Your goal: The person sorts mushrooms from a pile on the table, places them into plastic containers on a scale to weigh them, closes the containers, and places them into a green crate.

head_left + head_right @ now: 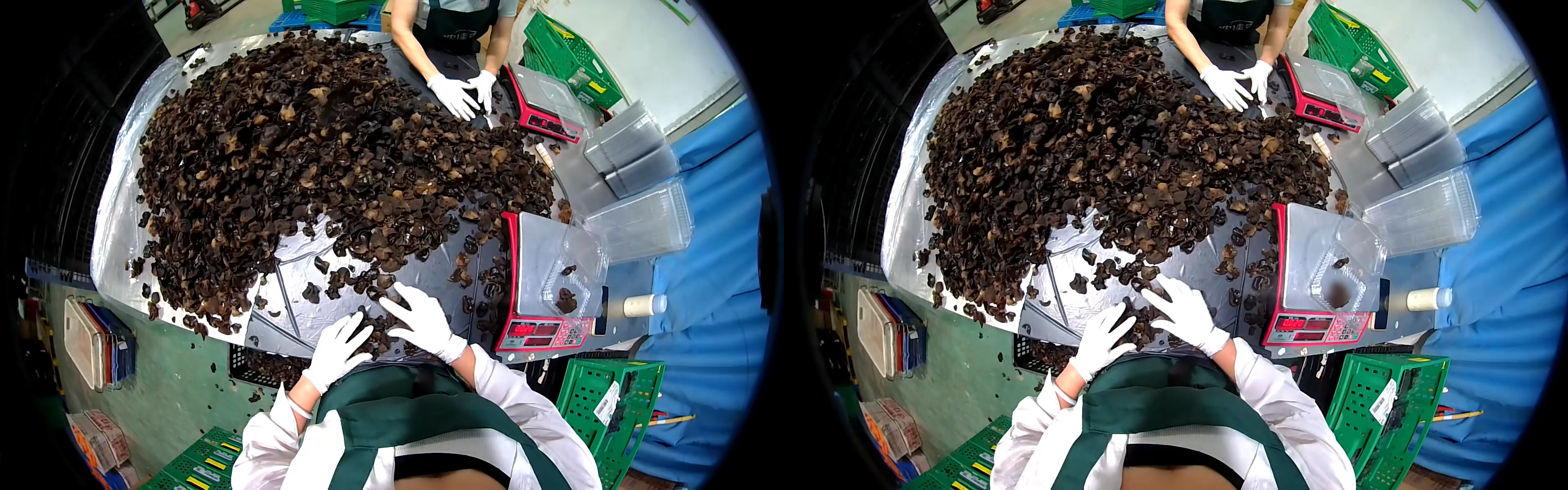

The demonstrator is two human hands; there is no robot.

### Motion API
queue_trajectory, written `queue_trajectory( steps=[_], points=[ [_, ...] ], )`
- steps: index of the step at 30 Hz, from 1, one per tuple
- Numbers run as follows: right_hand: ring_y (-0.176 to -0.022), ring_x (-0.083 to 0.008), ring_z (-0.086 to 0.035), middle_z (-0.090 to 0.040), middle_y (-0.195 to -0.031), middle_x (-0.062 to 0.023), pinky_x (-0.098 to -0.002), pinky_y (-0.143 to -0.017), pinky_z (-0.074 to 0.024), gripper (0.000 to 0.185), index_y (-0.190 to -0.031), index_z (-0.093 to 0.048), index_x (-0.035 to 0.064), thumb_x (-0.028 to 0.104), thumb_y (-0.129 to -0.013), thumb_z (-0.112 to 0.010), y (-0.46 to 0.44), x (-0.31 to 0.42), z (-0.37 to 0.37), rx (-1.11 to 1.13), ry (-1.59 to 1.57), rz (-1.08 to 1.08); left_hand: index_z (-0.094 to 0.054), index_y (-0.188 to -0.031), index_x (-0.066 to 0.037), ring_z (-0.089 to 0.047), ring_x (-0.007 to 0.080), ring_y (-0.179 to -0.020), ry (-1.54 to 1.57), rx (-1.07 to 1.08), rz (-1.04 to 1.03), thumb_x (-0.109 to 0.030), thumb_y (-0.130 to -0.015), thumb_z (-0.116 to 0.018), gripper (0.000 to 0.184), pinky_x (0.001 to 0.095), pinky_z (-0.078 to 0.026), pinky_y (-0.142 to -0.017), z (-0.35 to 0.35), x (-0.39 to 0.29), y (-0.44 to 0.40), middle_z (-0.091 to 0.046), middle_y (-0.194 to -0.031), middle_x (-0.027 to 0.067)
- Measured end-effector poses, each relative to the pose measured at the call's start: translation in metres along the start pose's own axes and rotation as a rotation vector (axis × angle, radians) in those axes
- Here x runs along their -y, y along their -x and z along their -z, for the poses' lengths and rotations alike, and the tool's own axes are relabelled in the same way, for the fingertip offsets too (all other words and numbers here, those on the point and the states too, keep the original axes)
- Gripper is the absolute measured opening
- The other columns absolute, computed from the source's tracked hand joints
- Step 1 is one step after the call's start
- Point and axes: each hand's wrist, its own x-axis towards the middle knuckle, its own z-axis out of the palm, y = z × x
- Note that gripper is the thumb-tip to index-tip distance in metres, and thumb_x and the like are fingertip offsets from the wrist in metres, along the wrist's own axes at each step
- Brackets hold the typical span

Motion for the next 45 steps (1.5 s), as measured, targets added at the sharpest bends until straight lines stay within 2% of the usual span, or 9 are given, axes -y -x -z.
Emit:
queue_trajectory(
  steps=[6, 10, 13, 15, 23, 33, 36, 39, 45],
  points=[
    [-0.103, -0.0273, -0.058, -0.058, -0.120, -0.0097, -0.0361, -0.087, -0.0476, 0.033, -0.112, -0.065, 0.0162, 0.024, -0.080, -0.068, 0.003, -0.007, -0.023, -0.077, -0.125, -0.096, -0.063, -0.114, -0.008, -0.057, 0.0320, -0.104, 0.265, -0.234, 0.255, -0.009, -0.075, -0.071, 0.040, 0.0383, -0.046, -0.091, -0.014, 0.010, -0.003, -0.058, -0.121, 0.0154],
    [-0.090, -0.0174, -0.062, -0.063, -0.099, -0.0050, -0.0282, -0.081, -0.0477, 0.012, -0.095, -0.067, 0.0069, 0.015, -0.086, -0.065, 0.000, -0.019, -0.023, -0.273, -0.954, -0.512, -0.059, -0.117, -0.003, -0.059, 0.0220, -0.100, 0.831, -0.398, 0.624, -0.005, -0.085, -0.063, 0.032, 0.0311, -0.046, -0.089, -0.014, 0.014, -0.011, -0.061, -0.111, 0.0087],
    [-0.083, -0.0150, -0.061, -0.064, -0.104, -0.0055, -0.0235, -0.060, -0.0478, 0.028, -0.115, -0.059, 0.0061, 0.025, -0.096, -0.052, 0.003, -0.017, -0.001, -0.217, -1.800, -0.856, -0.053, -0.125, -0.007, -0.061, 0.0156, -0.093, 1.447, -0.451, 0.867, -0.025, -0.096, -0.053, 0.033, 0.0281, -0.050, -0.080, 0.007, -0.002, -0.033, -0.060, -0.112, 0.0045],
    [-0.083, -0.0197, -0.062, -0.063, -0.108, -0.0089, -0.0224, -0.046, -0.0435, 0.034, -0.117, -0.057, 0.0053, 0.031, -0.099, -0.044, 0.004, -0.023, -0.004, -0.253, -2.271, -0.757, -0.053, -0.125, -0.011, -0.061, 0.0203, -0.096, 1.850, -0.426, 0.837, -0.031, -0.096, -0.053, 0.035, 0.0329, -0.052, -0.082, 0.003, 0.006, -0.041, -0.060, -0.113, 0.0066],
    [-0.080, -0.0221, -0.057, -0.058, -0.113, -0.0184, -0.0236, -0.044, -0.0432, 0.049, -0.123, -0.053, 0.0043, 0.044, -0.100, -0.036, 0.007, -0.012, 0.036, -0.574, -2.548, -0.518, -0.053, -0.127, -0.014, -0.041, 0.0359, -0.129, 2.415, -0.310, 0.827, -0.039, -0.097, -0.047, 0.040, 0.0516, -0.034, -0.106, 0.003, -0.045, -0.116, -0.048, -0.137, 0.0156],
    [-0.082, -0.0213, -0.061, -0.060, -0.104, -0.0138, -0.0281, -0.055, -0.0542, 0.044, -0.118, -0.054, 0.0058, 0.042, -0.097, -0.043, 0.107, -0.076, 0.176, -1.186, -1.679, -0.494, -0.054, -0.125, -0.012, -0.051, 0.0264, -0.120, 2.316, 0.128, 0.593, -0.030, -0.098, -0.049, 0.033, 0.0451, -0.040, -0.103, -0.043, -0.149, -0.231, -0.057, -0.127, 0.0069],
    [-0.074, -0.0129, -0.064, -0.064, -0.101, -0.0082, -0.0248, -0.058, -0.0521, 0.031, -0.110, -0.056, 0.0068, 0.033, -0.098, -0.045, 0.149, -0.101, 0.209, -1.145, -1.323, -0.558, -0.056, -0.122, -0.009, -0.058, 0.0187, -0.108, 2.148, 0.167, 0.617, -0.026, -0.097, -0.053, 0.031, 0.0356, -0.048, -0.093, -0.063, -0.189, -0.260, -0.060, -0.119, 0.0045],
    [-0.093, -0.0185, -0.062, -0.062, -0.104, -0.0093, -0.0291, -0.082, -0.0482, 0.030, -0.108, -0.059, 0.0022, 0.026, -0.100, -0.042, 0.169, -0.122, 0.213, -1.037, -0.784, -0.643, -0.057, -0.116, -0.003, -0.061, 0.0180, -0.096, 1.951, 0.149, 0.532, -0.022, -0.096, -0.055, 0.028, 0.0325, -0.053, -0.086, -0.099, -0.211, -0.277, -0.062, -0.111, 0.0068],
    [-0.102, -0.0194, -0.058, -0.061, -0.105, -0.0125, -0.0294, -0.086, -0.0461, 0.028, -0.111, -0.059, -0.0020, 0.014, -0.099, -0.039, 0.191, -0.129, 0.229, -0.981, -0.719, -0.678, -0.048, -0.126, -0.003, -0.042, 0.0223, -0.125, 1.805, 0.029, 0.614, -0.031, -0.098, -0.050, 0.040, 0.0412, -0.031, -0.107, -0.120, -0.243, -0.292, -0.048, -0.133, 0.0128]
  ],
)
